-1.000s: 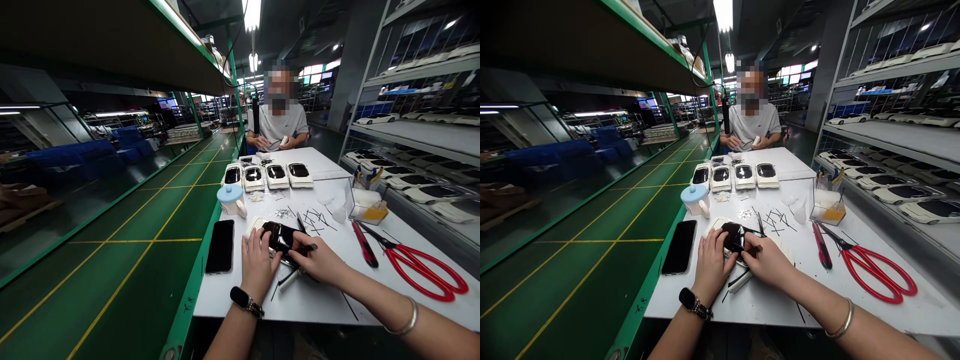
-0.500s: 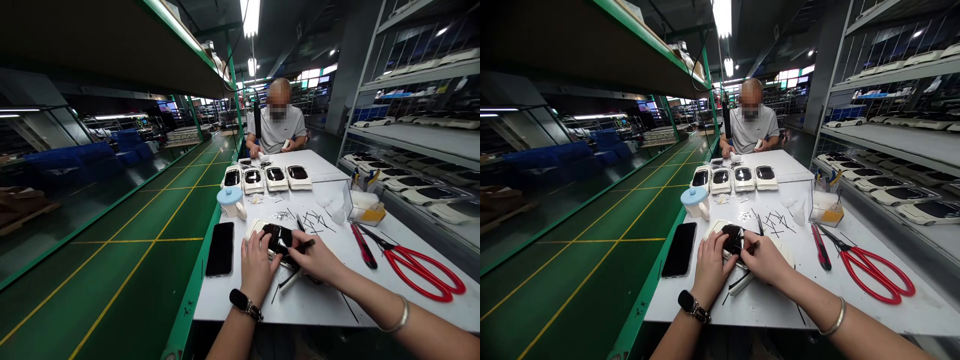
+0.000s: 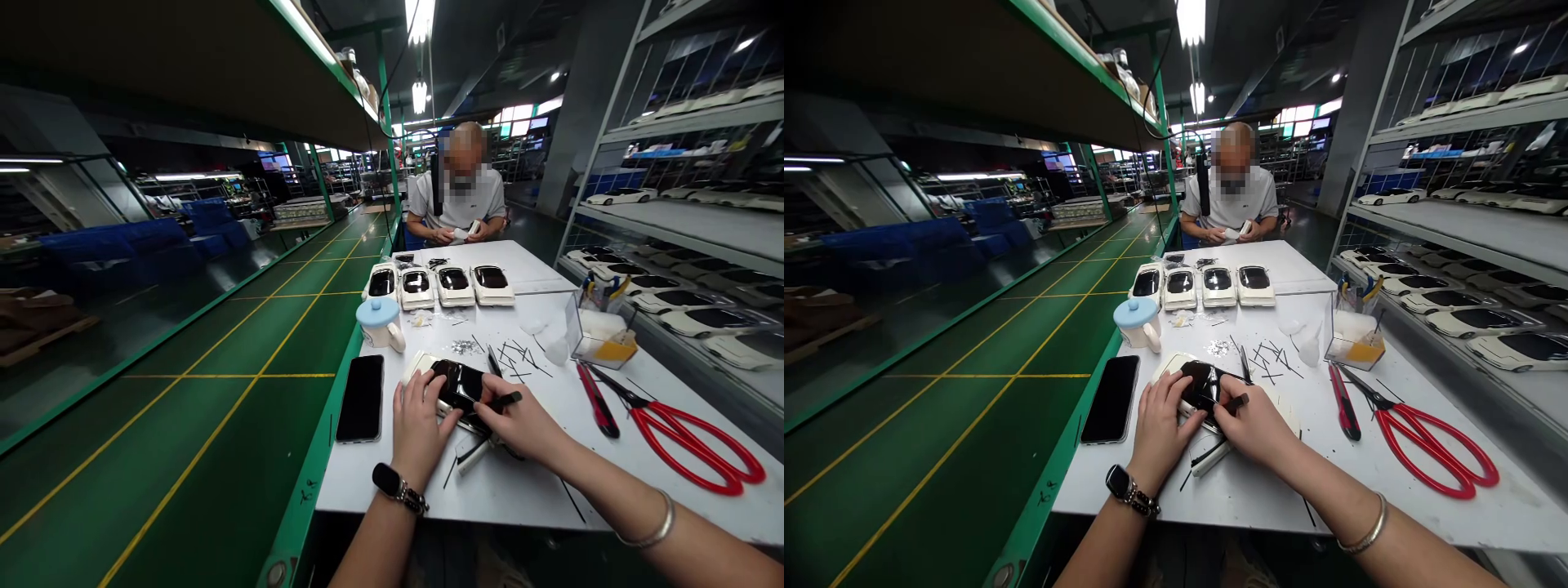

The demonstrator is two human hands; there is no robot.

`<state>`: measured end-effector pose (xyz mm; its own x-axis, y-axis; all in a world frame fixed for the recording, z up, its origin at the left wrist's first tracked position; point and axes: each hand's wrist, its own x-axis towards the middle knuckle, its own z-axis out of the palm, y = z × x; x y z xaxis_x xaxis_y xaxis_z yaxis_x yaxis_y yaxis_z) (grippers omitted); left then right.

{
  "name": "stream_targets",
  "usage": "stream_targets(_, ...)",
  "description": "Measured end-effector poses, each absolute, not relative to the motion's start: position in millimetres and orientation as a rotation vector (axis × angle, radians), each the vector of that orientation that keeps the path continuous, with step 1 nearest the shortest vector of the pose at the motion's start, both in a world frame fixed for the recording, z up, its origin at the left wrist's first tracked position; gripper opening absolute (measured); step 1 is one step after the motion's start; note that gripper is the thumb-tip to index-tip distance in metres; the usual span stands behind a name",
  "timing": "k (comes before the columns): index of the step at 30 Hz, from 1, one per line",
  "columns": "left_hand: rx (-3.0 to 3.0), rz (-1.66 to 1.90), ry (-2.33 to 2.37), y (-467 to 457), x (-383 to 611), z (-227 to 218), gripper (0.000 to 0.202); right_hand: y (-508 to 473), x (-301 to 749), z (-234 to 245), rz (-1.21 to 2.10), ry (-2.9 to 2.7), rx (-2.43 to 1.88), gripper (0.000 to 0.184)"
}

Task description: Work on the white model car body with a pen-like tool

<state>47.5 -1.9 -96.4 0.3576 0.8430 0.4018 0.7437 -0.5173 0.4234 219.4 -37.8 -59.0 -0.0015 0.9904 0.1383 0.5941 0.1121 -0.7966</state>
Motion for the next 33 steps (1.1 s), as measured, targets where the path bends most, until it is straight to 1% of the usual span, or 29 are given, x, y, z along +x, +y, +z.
stream_targets(3,2.428,0.869,1.434,-1.7,46.7,-96.6,0.046,-38.4,217.3,-56.9,0.72,-1.695,-1.574,0.014)
stream_targets(8,2.409,0.858,1.4,-0.8,44.7,-97.6,0.036,-30.2,211.6,-55.6,0.722,-1.7,-1.584,0.014)
stream_targets(12,2.404,0.857,1.375,-0.4,42.4,-97.9,0.035,-32.8,214.1,-44.9,0.711,-1.68,-1.552,0.016)
stream_targets(16,2.398,0.856,1.333,-0.7,40.6,-98.2,0.038,-64.6,238.0,-19.6,0.615,-1.539,-1.414,0.025)
stream_targets(18,2.389,0.877,1.321,-1.5,40.3,-98.8,0.039,-81.7,260.4,-7.7,0.549,-1.399,-1.246,0.019)
stream_targets(19,2.384,0.901,1.319,-1.9,40.2,-99.4,0.04,-87.2,274.4,-3.6,0.462,-1.294,-1.183,0.015)
stream_targets(20,2.375,0.938,1.323,-2.3,39.9,-100.1,0.04,-89.9,290.2,-1.3,0.351,-1.187,-1.153,0.015)
stream_targets(21,2.364,0.983,1.33,-2.5,39.6,-101.0,0.04,-89.5,307.7,-0.8,0.211,-1.08,-1.167,0.02)
stream_targets(23,2.33,1.08,1.35,-2.1,38.2,-103.6,0.039,-80.8,346.5,-5.3,-0.061,-0.9,-1.335,0.027)
stream_targets(25,2.304,1.158,1.354,-0.6,36.4,-106.6,0.037,-64.8,385.8,-14.9,-0.254,-0.805,-1.505,0.026)
stream_targets(27,2.302,1.201,1.334,1.2,34.7,-109.3,0.034,-46.5,418.9,-25.8,-0.292,-0.802,-1.596,0.029)
stream_targets(29,2.305,1.226,1.313,2.3,33.8,-110.7,0.031,-29.9,440.5,-34.9,-0.249,-0.88,-1.676,0.037)
stream_targets(30,2.304,1.236,1.306,2.4,33.6,-110.8,0.03,-23.0,446.7,-38.3,-0.227,-0.925,-1.71,0.038)
stream_targets(33,2.279,1.271,1.314,1.0,34.3,-109.0,0.029,-10.0,451.3,-44.4,-0.253,-1.0,-1.789,0.027)
